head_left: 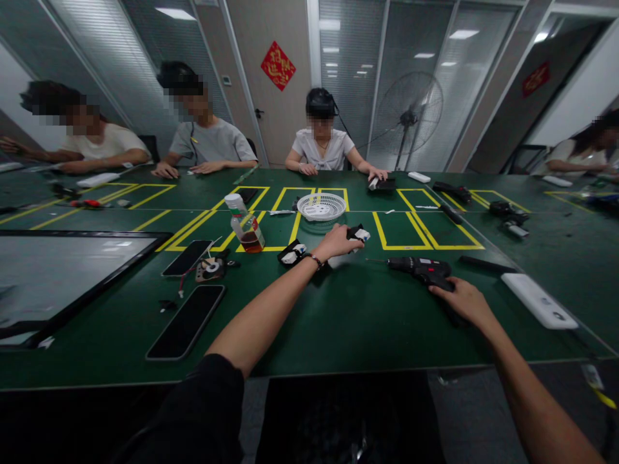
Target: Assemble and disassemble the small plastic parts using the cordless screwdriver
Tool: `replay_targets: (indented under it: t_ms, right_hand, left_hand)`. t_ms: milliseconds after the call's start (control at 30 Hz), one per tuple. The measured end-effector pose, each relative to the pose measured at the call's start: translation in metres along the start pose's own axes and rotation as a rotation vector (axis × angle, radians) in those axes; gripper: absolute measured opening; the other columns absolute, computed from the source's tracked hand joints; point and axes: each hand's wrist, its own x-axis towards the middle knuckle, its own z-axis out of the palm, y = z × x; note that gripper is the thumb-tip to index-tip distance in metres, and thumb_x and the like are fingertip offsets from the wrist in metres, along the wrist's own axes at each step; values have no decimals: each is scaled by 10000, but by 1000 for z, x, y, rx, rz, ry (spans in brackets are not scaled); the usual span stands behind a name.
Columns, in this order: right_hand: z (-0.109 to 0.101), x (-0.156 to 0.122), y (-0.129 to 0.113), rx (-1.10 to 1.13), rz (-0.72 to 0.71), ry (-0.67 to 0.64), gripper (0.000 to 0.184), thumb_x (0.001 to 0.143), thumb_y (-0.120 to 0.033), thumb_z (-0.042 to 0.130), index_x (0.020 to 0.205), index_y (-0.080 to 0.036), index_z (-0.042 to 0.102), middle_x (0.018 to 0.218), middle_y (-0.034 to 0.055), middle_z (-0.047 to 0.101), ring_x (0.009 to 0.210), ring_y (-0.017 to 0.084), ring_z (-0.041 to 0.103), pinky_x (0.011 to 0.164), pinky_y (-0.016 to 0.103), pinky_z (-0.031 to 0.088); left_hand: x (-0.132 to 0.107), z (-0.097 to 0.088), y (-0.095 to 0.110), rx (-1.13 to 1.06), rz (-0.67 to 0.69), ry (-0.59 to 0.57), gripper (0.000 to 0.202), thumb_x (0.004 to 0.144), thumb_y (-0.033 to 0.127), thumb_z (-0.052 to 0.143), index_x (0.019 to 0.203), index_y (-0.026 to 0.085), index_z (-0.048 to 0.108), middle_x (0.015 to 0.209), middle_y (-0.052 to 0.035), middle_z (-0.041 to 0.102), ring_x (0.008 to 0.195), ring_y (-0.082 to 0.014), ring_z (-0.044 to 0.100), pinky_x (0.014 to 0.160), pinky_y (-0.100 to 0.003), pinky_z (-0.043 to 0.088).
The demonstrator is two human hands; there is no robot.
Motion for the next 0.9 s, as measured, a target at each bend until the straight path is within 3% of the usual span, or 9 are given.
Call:
replay_targets:
  t_ms: [67, 200, 333, 400, 433, 567, 700, 900]
  right_hand:
    - [-1, 0, 3, 6, 10, 39, 711, 767, -702, 568, 1204, -148, 654, 1087, 195, 706, 977, 379, 669, 781, 433, 487]
    - [-2, -12, 3, 185, 20, 141, 738, 671, -690, 692, 1165, -142, 660, 1051, 170, 712, 947, 365, 671, 784, 438, 505]
    - [-2, -39, -18, 698, 154, 182, 709, 589, -549, 840, 1168, -191, 645, 911, 92, 715, 757, 295, 681, 626, 381, 538]
    - [-4, -52, -33, 1091, 162, 105, 683, 563, -405, 886, 1165, -208, 631, 932, 68, 710, 743, 249, 678, 617, 336, 561]
    - [-5, -57, -40, 1264, 140, -3, 638, 584, -362, 877, 1154, -208, 635, 954, 68, 707, 752, 229, 673, 634, 319, 572]
    - [-4, -73, -69, 1666, -2, -387, 380, 798, -378, 688, 1122, -180, 674, 851, 55, 668, 581, 124, 539, 478, 218, 505]
    - [10, -92, -91, 1675, -6, -580, 326, 863, -343, 598, 1089, -130, 698, 627, 15, 528, 508, 112, 437, 439, 210, 445]
    - [28, -127, -117, 1630, -40, -627, 307, 900, -367, 529, 1037, -139, 682, 644, 38, 527, 526, 152, 472, 468, 267, 423]
  left_hand:
    - [-25, -11, -2, -279, 28, 2, 615, 702, 562, 713, 1123, 115, 678, 1117, -176, 657, 981, -290, 615, 806, -360, 468]
    - [-89, -31, -22, -821, -85, 20, 463, 805, 466, 664, 1136, 143, 657, 1108, -145, 672, 960, -241, 623, 759, -327, 482]
    - [-148, -40, -54, -1236, -248, -46, 413, 864, 405, 623, 1185, 146, 634, 1128, -147, 671, 983, -212, 631, 731, -287, 489]
    - [-168, -39, -69, -1308, -333, -38, 361, 857, 385, 643, 1116, 135, 657, 1095, -136, 672, 935, -192, 627, 711, -274, 487]
    - [-175, -38, -75, -1330, -357, -47, 349, 853, 382, 649, 1097, 132, 661, 1076, -130, 670, 914, -187, 625, 705, -273, 486]
    - [-187, -30, -86, -1315, -365, -22, 302, 823, 361, 687, 1013, 129, 665, 990, -92, 658, 836, -159, 604, 703, -269, 474]
    - [-187, -24, -87, -1258, -367, 15, 285, 798, 362, 700, 976, 147, 645, 922, -51, 638, 780, -138, 571, 702, -264, 464]
    - [-191, -23, -84, -1097, -346, 64, 286, 823, 419, 609, 954, 166, 619, 899, -40, 626, 780, -148, 573, 693, -274, 477]
